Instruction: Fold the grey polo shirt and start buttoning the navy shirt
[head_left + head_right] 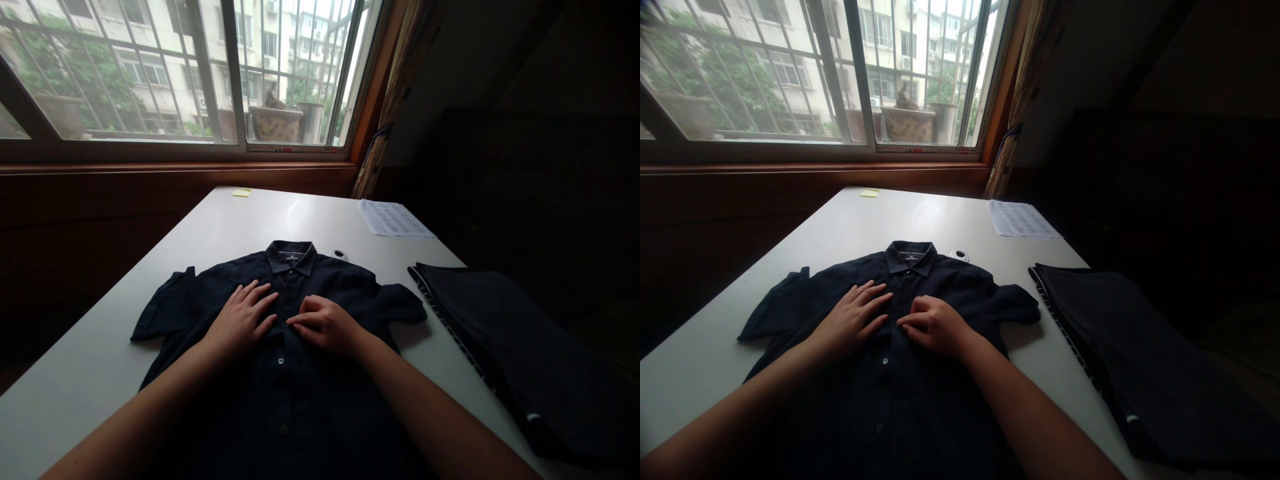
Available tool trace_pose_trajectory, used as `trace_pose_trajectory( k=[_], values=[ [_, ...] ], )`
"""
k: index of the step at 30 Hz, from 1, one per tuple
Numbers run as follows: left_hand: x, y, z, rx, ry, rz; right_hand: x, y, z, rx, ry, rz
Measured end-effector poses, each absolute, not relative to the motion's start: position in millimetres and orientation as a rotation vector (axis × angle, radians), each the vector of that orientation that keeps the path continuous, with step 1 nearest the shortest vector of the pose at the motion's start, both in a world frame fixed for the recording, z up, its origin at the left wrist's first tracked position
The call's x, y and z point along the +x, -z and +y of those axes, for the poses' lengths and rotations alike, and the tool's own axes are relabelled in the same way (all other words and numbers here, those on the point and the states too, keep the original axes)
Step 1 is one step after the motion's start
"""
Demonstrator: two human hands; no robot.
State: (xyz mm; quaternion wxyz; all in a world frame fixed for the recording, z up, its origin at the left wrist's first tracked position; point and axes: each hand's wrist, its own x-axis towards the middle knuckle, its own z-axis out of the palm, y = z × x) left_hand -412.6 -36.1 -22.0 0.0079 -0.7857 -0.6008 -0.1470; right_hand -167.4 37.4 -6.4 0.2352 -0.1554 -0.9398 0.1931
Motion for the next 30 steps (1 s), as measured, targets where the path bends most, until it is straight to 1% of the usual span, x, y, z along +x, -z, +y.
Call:
trace_pose_trajectory(
  k=[7, 14, 23, 30],
  values=[
    [-413, 23, -37, -2.456, 0.509, -1.842, -166, 13, 47, -0.674, -0.353, -2.512],
    [-413, 14, -36, -2.416, 0.664, -1.840, -167, 12, 47, -0.922, -0.278, -2.457],
    [-414, 20, -32, -2.391, 0.586, -1.852, -172, 17, 51, -1.062, -0.217, -2.481],
    [-418, 22, -21, -2.393, 0.499, -1.842, -177, 20, 72, -1.037, -0.185, -2.523]
  ],
)
